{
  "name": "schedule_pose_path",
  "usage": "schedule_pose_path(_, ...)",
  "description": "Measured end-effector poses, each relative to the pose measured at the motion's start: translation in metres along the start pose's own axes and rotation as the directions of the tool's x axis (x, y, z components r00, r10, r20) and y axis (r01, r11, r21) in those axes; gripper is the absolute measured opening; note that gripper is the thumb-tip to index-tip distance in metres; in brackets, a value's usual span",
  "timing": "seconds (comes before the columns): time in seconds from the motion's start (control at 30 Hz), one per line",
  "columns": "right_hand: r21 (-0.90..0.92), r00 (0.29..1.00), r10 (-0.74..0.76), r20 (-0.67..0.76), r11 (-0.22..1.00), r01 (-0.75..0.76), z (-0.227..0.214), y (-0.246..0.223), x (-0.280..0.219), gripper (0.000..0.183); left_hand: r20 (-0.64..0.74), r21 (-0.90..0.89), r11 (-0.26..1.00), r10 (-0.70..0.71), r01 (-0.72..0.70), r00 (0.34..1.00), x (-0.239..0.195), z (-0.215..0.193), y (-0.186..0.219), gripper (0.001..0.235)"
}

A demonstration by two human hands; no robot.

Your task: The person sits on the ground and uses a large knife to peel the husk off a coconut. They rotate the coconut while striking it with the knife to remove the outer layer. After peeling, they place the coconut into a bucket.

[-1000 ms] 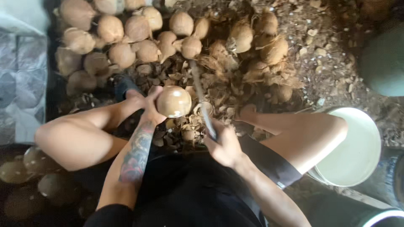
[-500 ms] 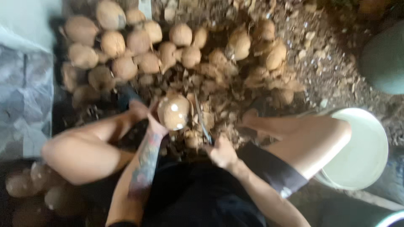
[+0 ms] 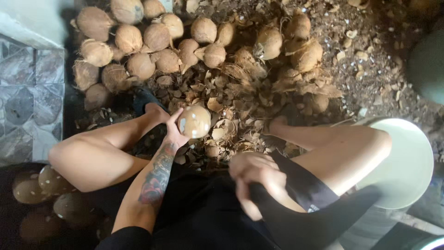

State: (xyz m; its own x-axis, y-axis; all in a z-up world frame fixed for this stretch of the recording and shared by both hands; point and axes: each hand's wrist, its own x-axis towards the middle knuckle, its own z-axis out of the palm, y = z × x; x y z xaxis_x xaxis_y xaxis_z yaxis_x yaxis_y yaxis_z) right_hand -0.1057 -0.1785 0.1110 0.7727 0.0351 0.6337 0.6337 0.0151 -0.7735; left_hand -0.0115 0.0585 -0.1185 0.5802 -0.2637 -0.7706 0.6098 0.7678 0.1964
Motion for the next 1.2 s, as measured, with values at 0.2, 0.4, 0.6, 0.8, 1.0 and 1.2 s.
schedule_pose_path(0.2, -0.502, 0.087, 0.982, 0.167, 0.160, -0.850, 0.013, 0.111, -0.104, 0.045, -0.096, -0.027, 0.992, 0.117, -0.120, 0.989, -0.019, 0.042, 0.010, 0.043)
schedule_pose_path(0.4, -0.420, 0.369, 0.927, 0.070, 0.363, -0.832, -0.004, 0.032, -0.033, 0.022, -0.130, 0.080, 0.996, 0.037, -0.027, 0.991, -0.016, 0.019, 0.005, 0.042)
schedule_pose_path(0.6, -0.052, 0.983, -0.081, 0.164, 0.995, 0.091, -0.009, 0.036, -0.012, 0.022, -0.101, 0.169, 0.986, 0.014, 0.003, 0.995, 0.011, 0.013, 0.010, 0.041)
schedule_pose_path(0.8, -0.350, 0.342, 0.892, 0.296, 0.434, -0.830, -0.032, 0.124, -0.116, 0.060, 0.003, 0.054, 0.997, 0.062, -0.062, 0.998, 0.013, 0.023, 0.017, 0.046)
schedule_pose_path(1.0, -0.374, 0.613, 0.776, 0.145, 0.617, -0.692, -0.010, 0.046, -0.039, 0.015, -0.080, -0.040, 0.994, 0.099, -0.102, 0.992, -0.012, 0.011, -0.010, 0.051)
schedule_pose_path(1.2, -0.192, 0.978, 0.173, 0.114, 0.970, -0.149, -0.005, 0.059, -0.067, 0.019, -0.079, -0.079, 0.984, 0.152, -0.158, 0.985, -0.003, 0.022, 0.003, 0.057)
